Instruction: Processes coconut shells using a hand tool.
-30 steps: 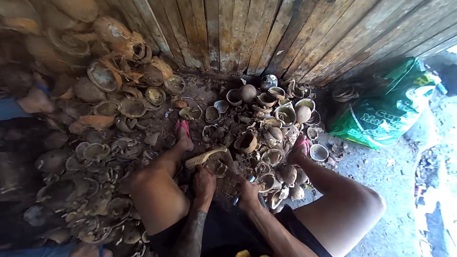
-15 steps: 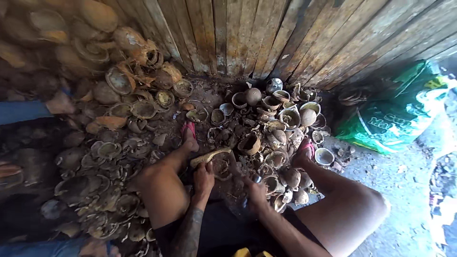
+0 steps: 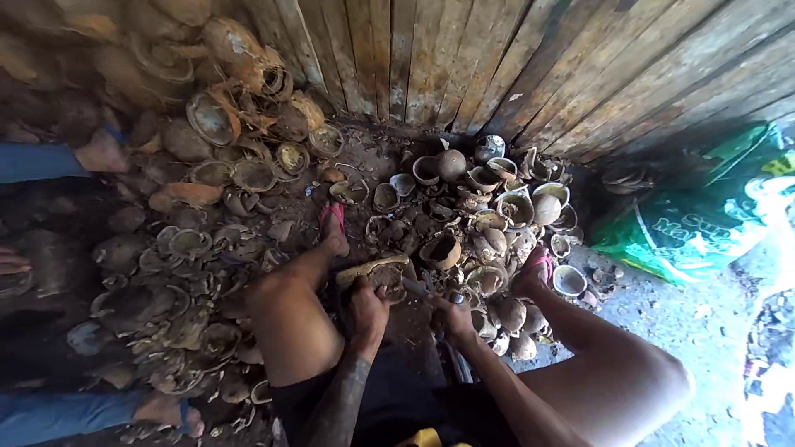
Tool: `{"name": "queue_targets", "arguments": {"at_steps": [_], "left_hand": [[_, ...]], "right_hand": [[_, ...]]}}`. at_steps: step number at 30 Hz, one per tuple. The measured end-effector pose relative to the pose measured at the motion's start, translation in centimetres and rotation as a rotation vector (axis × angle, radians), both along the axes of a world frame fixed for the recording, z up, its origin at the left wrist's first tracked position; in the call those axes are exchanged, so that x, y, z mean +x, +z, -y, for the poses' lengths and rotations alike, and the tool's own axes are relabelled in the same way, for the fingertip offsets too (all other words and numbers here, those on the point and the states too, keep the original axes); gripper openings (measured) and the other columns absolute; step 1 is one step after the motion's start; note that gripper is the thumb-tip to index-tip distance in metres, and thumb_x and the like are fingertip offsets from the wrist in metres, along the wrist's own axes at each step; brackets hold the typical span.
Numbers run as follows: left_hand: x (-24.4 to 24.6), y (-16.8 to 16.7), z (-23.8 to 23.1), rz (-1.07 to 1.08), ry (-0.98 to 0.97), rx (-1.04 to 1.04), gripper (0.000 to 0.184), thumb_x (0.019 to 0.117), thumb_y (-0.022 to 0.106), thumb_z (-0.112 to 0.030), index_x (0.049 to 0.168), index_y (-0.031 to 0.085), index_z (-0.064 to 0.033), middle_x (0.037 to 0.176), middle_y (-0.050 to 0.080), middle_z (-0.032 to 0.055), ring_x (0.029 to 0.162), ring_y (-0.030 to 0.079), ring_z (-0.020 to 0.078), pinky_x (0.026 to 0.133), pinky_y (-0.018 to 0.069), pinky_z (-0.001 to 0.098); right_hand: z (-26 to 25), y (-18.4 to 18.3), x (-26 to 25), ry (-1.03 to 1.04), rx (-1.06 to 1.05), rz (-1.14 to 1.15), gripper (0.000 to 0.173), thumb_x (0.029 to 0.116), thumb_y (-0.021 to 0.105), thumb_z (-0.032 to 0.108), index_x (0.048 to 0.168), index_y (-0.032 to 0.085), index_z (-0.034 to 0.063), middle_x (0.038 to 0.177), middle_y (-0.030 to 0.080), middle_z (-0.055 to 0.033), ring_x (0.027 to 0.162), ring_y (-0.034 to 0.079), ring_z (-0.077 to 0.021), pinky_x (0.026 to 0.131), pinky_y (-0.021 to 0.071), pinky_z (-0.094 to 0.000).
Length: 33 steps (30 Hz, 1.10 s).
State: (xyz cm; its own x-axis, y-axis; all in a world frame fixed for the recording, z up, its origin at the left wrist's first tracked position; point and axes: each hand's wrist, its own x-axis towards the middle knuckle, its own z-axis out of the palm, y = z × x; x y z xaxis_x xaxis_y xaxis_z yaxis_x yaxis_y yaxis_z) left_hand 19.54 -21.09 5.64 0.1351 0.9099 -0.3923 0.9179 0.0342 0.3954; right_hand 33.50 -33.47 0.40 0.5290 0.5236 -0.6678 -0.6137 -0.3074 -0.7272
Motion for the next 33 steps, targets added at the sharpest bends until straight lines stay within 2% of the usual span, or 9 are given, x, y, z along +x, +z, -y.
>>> {"name": "queue_targets", "arguments": {"at_steps": [5, 7, 11, 16, 18, 21, 26, 31, 33], "left_hand": [[-0.7, 0.0, 0.9, -0.015, -0.122, 0.041, 0.054, 0.0958, 0.071, -0.030, 0.140, 0.057, -0.0019, 0.141, 0.054, 0.0245, 0.121, 0.063, 0.0373, 0.101, 0.0539, 0.0478], [-0.2, -0.5, 1.7, -0.047, -0.206, -0.012, 0.060, 0.0980, 0.066, -0.028, 0.150, 0.049, -0.0025, 0.149, 0.047, 0.0253, 0.130, 0.057, 0.0364, 0.107, 0.0501, 0.0444], [0.0, -1.3, 1.6, -0.114, -0.285, -0.023, 0.058, 0.0974, 0.065, -0.022, 0.148, 0.049, 0.0013, 0.152, 0.044, 0.0253, 0.137, 0.050, 0.0362, 0.114, 0.0431, 0.0426], [0.2, -1.9, 1.8, -0.118, -0.274, 0.007, 0.061, 0.0910, 0.069, -0.020, 0.146, 0.052, 0.0014, 0.153, 0.044, 0.0225, 0.138, 0.049, 0.0354, 0.113, 0.0434, 0.0425], [0.2, -2.1, 1.9, -0.071, -0.250, 0.018, 0.066, 0.0869, 0.073, -0.019, 0.145, 0.051, 0.0021, 0.154, 0.042, 0.0240, 0.139, 0.047, 0.0369, 0.114, 0.0424, 0.0435], [0.0, -2.0, 2.1, -0.042, -0.237, 0.021, 0.065, 0.0890, 0.072, -0.019, 0.146, 0.051, 0.0022, 0.154, 0.042, 0.0249, 0.139, 0.048, 0.0366, 0.114, 0.0433, 0.0431], [-0.1, -2.3, 2.1, -0.069, -0.265, 0.068, 0.066, 0.0862, 0.074, -0.020, 0.144, 0.053, 0.0020, 0.150, 0.046, 0.0255, 0.135, 0.052, 0.0358, 0.110, 0.0470, 0.0428], [1.0, -2.5, 2.1, -0.089, -0.244, 0.062, 0.062, 0.0906, 0.072, -0.025, 0.142, 0.053, 0.0037, 0.149, 0.046, 0.0270, 0.133, 0.053, 0.0369, 0.109, 0.0476, 0.0440], [1.0, -2.1, 2.0, -0.098, -0.242, 0.018, 0.067, 0.0896, 0.072, -0.028, 0.145, 0.051, 0.0024, 0.151, 0.044, 0.0262, 0.135, 0.052, 0.0360, 0.110, 0.0473, 0.0433]], "right_hand": [[1.9, 6.6, -5.8, -0.194, -0.054, 0.018, 0.020, 0.0869, 0.075, 0.000, 0.088, 0.054, 0.0004, 0.061, 0.051, -0.0061, 0.044, 0.045, -0.0134, 0.042, 0.0444, -0.0297], [1.7, 7.6, -7.3, -0.265, -0.033, 0.000, 0.021, 0.0880, 0.073, -0.003, 0.085, 0.052, 0.0013, 0.059, 0.050, -0.0050, 0.042, 0.044, -0.0113, 0.040, 0.0434, -0.0271], [-0.2, 8.7, -6.7, -0.237, -0.097, -0.025, 0.020, 0.0891, 0.073, -0.002, 0.087, 0.053, 0.0016, 0.061, 0.049, -0.0047, 0.042, 0.042, -0.0114, 0.039, 0.0425, -0.0279], [0.1, 6.8, -3.0, -0.066, -0.140, -0.025, 0.026, 0.0853, 0.075, -0.001, 0.082, 0.050, 0.0042, 0.057, 0.046, -0.0044, 0.040, 0.040, -0.0130, 0.037, 0.0401, -0.0298], [0.8, 5.2, -2.5, -0.009, -0.117, 0.085, 0.025, 0.0807, 0.078, 0.000, 0.080, 0.053, 0.0034, 0.056, 0.050, -0.0055, 0.040, 0.044, -0.0147, 0.038, 0.0427, -0.0317], [1.5, 3.9, -2.3, 0.056, -0.054, 0.247, 0.025, 0.0757, 0.081, 0.004, 0.078, 0.056, 0.0045, 0.056, 0.053, -0.0054, 0.041, 0.049, -0.0159, 0.040, 0.0458, -0.0339], [1.0, 5.3, -4.3, 0.181, 0.050, 0.670, 0.021, 0.0710, 0.079, 0.005, 0.079, 0.060, 0.0057, 0.067, 0.057, 0.0020, 0.058, 0.053, -0.0039, 0.058, 0.0486, -0.0231], [1.2, 3.8, -5.8, 0.480, 0.040, 0.859, 0.023, 0.0800, 0.076, 0.015, 0.096, 0.070, -0.0015, 0.081, 0.072, -0.0135, 0.075, 0.071, -0.0247, 0.073, 0.0595, -0.0468], [1.0, 3.9, -6.0, 0.361, 0.062, 0.806, 0.020, 0.0778, 0.076, 0.012, 0.091, 0.069, -0.0004, 0.078, 0.069, -0.0105, 0.073, 0.068, -0.0192, 0.072, 0.0578, -0.0400]]}}
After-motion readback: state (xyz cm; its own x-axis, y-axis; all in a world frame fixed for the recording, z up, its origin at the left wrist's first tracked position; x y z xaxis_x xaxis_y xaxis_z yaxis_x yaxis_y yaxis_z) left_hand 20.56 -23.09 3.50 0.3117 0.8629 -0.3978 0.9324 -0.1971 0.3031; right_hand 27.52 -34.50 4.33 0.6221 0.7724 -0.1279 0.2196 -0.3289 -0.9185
